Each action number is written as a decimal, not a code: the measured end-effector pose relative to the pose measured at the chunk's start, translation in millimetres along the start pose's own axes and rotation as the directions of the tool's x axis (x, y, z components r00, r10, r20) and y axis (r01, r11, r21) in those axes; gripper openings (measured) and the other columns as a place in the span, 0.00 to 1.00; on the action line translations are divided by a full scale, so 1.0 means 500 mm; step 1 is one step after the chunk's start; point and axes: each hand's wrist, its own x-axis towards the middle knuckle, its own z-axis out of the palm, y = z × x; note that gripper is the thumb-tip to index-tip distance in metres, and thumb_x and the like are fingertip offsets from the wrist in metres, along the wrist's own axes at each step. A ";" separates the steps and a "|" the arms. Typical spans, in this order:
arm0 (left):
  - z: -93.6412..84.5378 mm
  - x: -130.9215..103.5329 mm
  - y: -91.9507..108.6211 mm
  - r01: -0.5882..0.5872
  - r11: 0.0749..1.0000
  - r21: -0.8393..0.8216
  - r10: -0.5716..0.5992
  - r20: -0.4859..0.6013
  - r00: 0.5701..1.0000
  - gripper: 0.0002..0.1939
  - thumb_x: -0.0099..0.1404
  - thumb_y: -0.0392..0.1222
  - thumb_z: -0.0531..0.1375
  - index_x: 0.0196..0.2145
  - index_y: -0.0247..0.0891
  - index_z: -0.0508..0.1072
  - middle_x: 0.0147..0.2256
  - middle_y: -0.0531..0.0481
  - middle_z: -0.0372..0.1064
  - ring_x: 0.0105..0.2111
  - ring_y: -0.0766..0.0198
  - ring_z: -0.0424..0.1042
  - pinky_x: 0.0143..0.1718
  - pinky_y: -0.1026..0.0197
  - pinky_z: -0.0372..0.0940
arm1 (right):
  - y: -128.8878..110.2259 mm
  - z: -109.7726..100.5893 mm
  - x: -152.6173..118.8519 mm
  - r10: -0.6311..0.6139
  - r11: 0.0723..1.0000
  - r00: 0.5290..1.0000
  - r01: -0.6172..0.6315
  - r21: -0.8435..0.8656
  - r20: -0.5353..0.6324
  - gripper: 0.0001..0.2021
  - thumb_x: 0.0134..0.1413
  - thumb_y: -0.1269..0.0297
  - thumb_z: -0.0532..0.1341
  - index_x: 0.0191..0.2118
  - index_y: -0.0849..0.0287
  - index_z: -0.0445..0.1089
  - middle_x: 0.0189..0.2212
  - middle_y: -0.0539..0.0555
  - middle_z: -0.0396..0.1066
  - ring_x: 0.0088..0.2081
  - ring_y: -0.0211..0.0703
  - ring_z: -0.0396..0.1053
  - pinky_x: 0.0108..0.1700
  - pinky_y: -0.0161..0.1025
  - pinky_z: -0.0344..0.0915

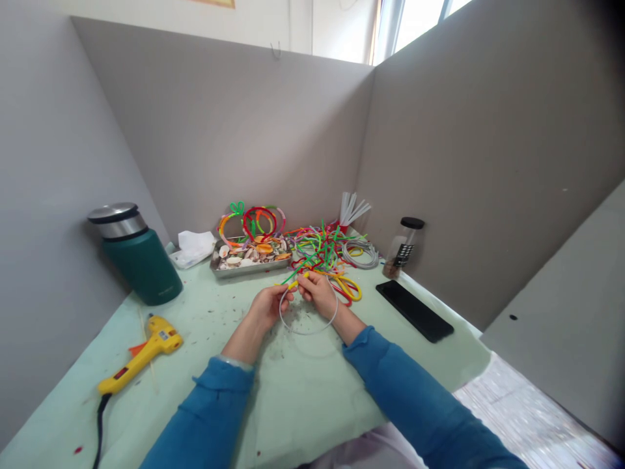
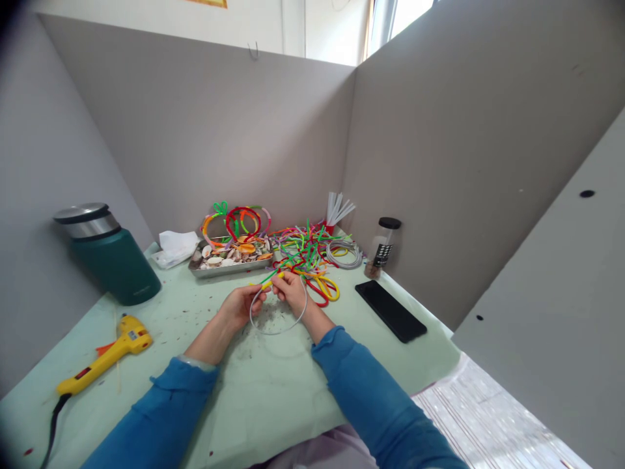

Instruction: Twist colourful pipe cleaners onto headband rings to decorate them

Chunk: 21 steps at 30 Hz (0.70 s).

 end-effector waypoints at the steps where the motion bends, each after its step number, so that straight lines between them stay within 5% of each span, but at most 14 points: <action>1: 0.001 -0.001 0.001 0.004 1.000 -0.002 -0.004 0.002 1.000 0.08 0.56 0.37 0.58 0.25 0.30 0.73 0.17 0.50 0.65 0.11 0.75 0.54 0.13 0.67 0.49 | 0.001 0.000 0.000 0.000 1.000 1.000 0.000 0.003 0.001 0.15 0.48 0.52 0.61 0.23 0.60 0.64 0.18 0.46 0.64 0.16 0.29 0.53 0.19 0.31 0.47; 6: 0.010 0.000 -0.006 -0.093 0.984 0.153 0.108 -0.091 0.990 0.11 0.54 0.42 0.61 0.27 0.29 0.73 0.17 0.51 0.65 0.11 0.74 0.56 0.12 0.67 0.49 | 0.007 -0.003 0.002 -0.015 1.000 1.000 0.015 -0.018 -0.021 0.16 0.48 0.52 0.61 0.23 0.59 0.63 0.18 0.45 0.63 0.15 0.29 0.52 0.19 0.32 0.46; 11: 0.009 0.013 -0.025 -0.259 0.857 0.446 0.391 -0.233 0.891 0.17 0.50 0.51 0.64 0.25 0.34 0.67 0.21 0.52 0.69 0.10 0.74 0.57 0.11 0.67 0.49 | 0.006 -0.003 0.003 -0.024 0.999 0.997 0.021 -0.045 -0.078 0.17 0.47 0.50 0.61 0.22 0.59 0.63 0.16 0.45 0.62 0.15 0.30 0.51 0.19 0.32 0.45; 14: 0.003 0.020 -0.030 -0.319 0.752 0.577 0.518 -0.218 0.827 0.16 0.51 0.52 0.62 0.24 0.36 0.67 0.20 0.53 0.68 0.11 0.72 0.59 0.13 0.67 0.52 | 0.005 -0.001 0.004 -0.020 0.999 0.996 0.017 -0.033 -0.091 0.17 0.47 0.51 0.62 0.22 0.59 0.63 0.16 0.45 0.62 0.15 0.29 0.51 0.19 0.32 0.44; 21: 0.002 0.018 -0.026 -0.373 0.649 0.663 0.609 -0.158 0.778 0.13 0.54 0.51 0.61 0.29 0.37 0.75 0.20 0.53 0.70 0.14 0.69 0.63 0.18 0.66 0.56 | 0.011 -0.004 0.009 -0.001 0.999 0.989 0.006 0.034 -0.148 0.17 0.47 0.51 0.62 0.23 0.60 0.61 0.17 0.45 0.62 0.15 0.28 0.51 0.18 0.31 0.44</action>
